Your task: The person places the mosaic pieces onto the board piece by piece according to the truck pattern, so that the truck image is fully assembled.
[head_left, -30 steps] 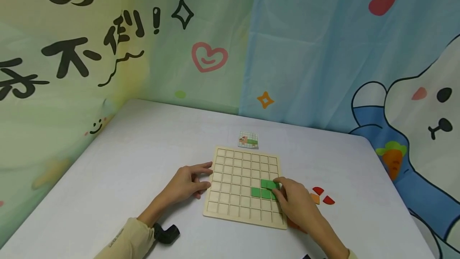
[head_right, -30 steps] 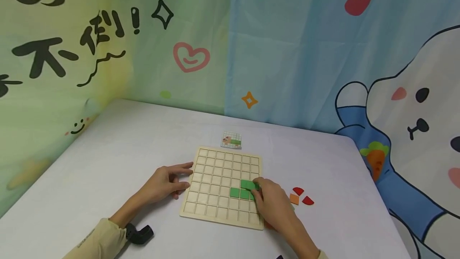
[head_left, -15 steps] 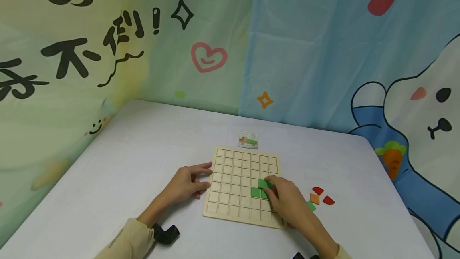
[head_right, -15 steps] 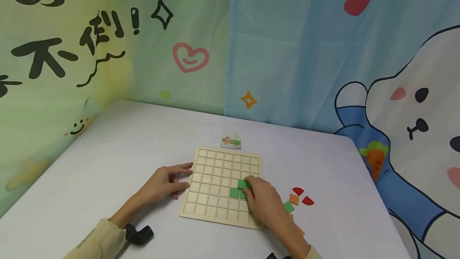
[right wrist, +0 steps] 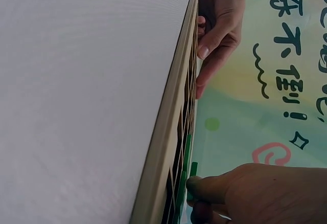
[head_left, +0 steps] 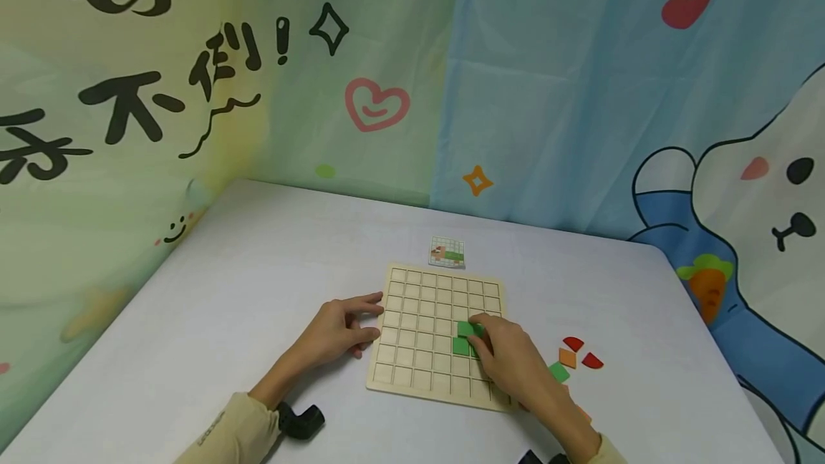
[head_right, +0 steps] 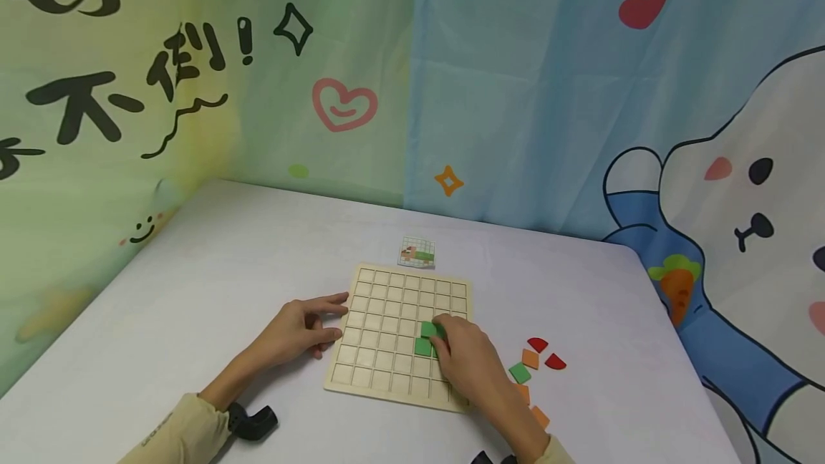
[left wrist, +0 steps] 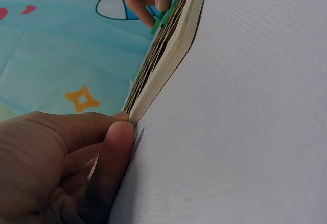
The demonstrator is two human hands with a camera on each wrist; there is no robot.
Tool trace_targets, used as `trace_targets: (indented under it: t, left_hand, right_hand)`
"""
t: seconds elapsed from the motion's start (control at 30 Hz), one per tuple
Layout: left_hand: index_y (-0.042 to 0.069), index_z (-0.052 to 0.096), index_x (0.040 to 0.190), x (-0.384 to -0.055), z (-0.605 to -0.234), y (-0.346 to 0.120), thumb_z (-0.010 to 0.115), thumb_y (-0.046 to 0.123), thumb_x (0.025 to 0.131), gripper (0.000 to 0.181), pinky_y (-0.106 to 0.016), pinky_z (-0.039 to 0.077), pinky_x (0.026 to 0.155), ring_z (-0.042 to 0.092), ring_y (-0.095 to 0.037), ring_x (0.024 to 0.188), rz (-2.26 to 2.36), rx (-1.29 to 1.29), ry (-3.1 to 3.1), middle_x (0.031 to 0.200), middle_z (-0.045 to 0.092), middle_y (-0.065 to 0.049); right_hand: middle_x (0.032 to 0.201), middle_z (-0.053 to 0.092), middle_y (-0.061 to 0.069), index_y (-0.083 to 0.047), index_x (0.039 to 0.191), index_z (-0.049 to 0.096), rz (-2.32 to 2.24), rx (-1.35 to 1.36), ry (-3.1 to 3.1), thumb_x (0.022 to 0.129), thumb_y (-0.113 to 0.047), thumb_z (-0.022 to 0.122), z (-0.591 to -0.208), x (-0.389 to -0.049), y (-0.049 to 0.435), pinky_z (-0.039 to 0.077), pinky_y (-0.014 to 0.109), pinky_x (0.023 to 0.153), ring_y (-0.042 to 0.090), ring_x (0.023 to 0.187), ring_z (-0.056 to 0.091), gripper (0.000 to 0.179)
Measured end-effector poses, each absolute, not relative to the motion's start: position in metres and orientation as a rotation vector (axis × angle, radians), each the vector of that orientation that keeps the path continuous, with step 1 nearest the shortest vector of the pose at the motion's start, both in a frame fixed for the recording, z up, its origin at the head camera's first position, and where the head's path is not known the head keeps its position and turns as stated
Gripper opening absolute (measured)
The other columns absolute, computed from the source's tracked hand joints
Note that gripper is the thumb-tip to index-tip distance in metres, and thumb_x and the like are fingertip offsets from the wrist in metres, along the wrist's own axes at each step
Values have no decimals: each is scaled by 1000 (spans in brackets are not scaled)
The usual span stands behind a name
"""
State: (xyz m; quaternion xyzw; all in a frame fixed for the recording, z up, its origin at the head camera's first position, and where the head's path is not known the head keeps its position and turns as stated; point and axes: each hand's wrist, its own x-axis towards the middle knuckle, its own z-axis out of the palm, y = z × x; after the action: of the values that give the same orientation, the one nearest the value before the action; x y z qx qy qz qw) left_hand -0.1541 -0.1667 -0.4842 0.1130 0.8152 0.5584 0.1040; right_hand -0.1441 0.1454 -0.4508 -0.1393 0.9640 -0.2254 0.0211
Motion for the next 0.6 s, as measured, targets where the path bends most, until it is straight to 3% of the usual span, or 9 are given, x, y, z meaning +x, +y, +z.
trace_targets:
  t: [0.6]
  left_hand:
    - [-1, 71, 134, -153, -483, -167, 79, 4, 91, 44, -26, 59, 51, 63, -13, 56, 1649, 327, 2408, 161, 55, -10]
  right_hand:
    - [86, 69, -4, -9, 121, 73, -727, -485, 3004, 99, -16, 75, -451, -145, 141, 46, 22, 63, 6, 70, 52, 23]
